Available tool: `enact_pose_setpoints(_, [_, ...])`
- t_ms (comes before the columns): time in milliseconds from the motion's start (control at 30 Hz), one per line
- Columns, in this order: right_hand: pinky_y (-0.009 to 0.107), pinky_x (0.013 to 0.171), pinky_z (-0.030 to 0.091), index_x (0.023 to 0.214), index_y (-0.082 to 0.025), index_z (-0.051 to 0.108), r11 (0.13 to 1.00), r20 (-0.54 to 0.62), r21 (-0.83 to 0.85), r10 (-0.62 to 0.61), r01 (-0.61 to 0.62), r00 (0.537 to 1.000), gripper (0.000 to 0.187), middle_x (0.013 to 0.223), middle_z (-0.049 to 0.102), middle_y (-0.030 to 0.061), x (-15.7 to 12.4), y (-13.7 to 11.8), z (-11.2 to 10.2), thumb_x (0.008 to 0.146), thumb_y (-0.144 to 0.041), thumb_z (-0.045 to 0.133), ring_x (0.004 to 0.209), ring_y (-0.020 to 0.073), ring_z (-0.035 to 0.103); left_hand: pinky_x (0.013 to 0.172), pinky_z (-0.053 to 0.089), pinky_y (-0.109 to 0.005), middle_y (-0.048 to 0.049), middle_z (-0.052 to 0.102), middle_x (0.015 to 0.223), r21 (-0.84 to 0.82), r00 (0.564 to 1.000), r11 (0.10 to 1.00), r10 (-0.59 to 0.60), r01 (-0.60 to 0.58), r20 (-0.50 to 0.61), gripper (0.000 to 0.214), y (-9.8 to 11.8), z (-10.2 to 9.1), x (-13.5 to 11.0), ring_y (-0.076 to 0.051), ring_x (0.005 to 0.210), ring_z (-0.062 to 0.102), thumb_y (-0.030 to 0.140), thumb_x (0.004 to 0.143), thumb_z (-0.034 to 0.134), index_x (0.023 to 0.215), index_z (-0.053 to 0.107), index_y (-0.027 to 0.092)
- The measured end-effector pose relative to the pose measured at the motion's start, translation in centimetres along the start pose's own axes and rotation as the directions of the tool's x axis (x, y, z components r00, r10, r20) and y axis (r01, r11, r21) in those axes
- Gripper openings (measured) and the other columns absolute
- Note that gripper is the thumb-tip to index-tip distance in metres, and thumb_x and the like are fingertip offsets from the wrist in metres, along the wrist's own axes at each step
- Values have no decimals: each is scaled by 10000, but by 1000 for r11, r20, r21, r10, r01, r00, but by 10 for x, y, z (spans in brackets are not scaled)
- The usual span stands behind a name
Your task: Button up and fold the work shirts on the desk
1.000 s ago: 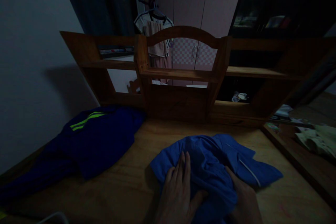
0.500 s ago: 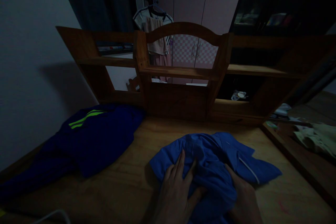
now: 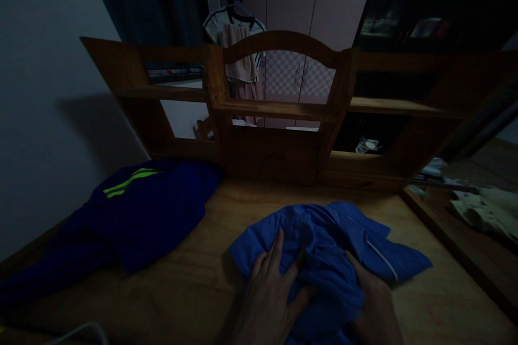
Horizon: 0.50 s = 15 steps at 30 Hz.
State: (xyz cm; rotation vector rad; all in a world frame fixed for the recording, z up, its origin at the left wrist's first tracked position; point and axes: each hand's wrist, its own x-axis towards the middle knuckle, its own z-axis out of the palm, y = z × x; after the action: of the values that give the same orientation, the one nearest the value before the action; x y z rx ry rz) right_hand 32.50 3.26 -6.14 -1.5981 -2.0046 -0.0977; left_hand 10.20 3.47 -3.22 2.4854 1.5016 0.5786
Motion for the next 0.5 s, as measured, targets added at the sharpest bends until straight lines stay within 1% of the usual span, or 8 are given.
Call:
enact_pose_setpoints(100, [306, 724, 570, 1202, -74, 557, 1000, -7, 11, -11, 11, 1000, 463, 1007, 693, 173, 1, -1, -1, 839, -328, 421, 875, 265, 691, 956, 446, -501, -130, 99, 1562, -4, 1000, 1000, -12, 12, 11, 596, 0, 1, 1, -317, 1281, 423, 464, 923, 401, 1465, 172, 366])
enact_pose_setpoints(300, [296, 735, 568, 1201, -52, 550, 999, 49, 25, 22, -24, 999, 463, 1051, 677, 187, 2, -2, -3, 858, -331, 412, 924, 261, 679, 974, 429, -493, -115, 87, 1566, -13, 1000, 1000, -1, 1, -4, 562, 0, 3, 0, -313, 1300, 397, 443, 928, 400, 1454, 215, 371])
enact_pose_setpoints(433, [300, 746, 566, 1215, -45, 538, 999, 56, 34, 34, -36, 998, 474, 1041, 681, 184, 1, -1, -2, 856, -328, 414, 910, 260, 682, 968, 426, -507, -119, 96, 1563, -19, 1000, 1000, -2, 1, -20, 530, 1, 4, 0, -329, 1301, 388, 438, 920, 420, 1430, 301, 358])
enact_pose_setpoints(500, [301, 751, 565, 1215, -43, 535, 999, 65, 27, 19, -21, 998, 476, 1036, 682, 182, 0, 1, -1, 852, -329, 422, 910, 262, 682, 966, 429, -506, -118, 118, 1559, -24, 1000, 1000, -9, 9, -15, 507, 1, 3, 0, -328, 1289, 403, 437, 920, 421, 1413, 343, 347])
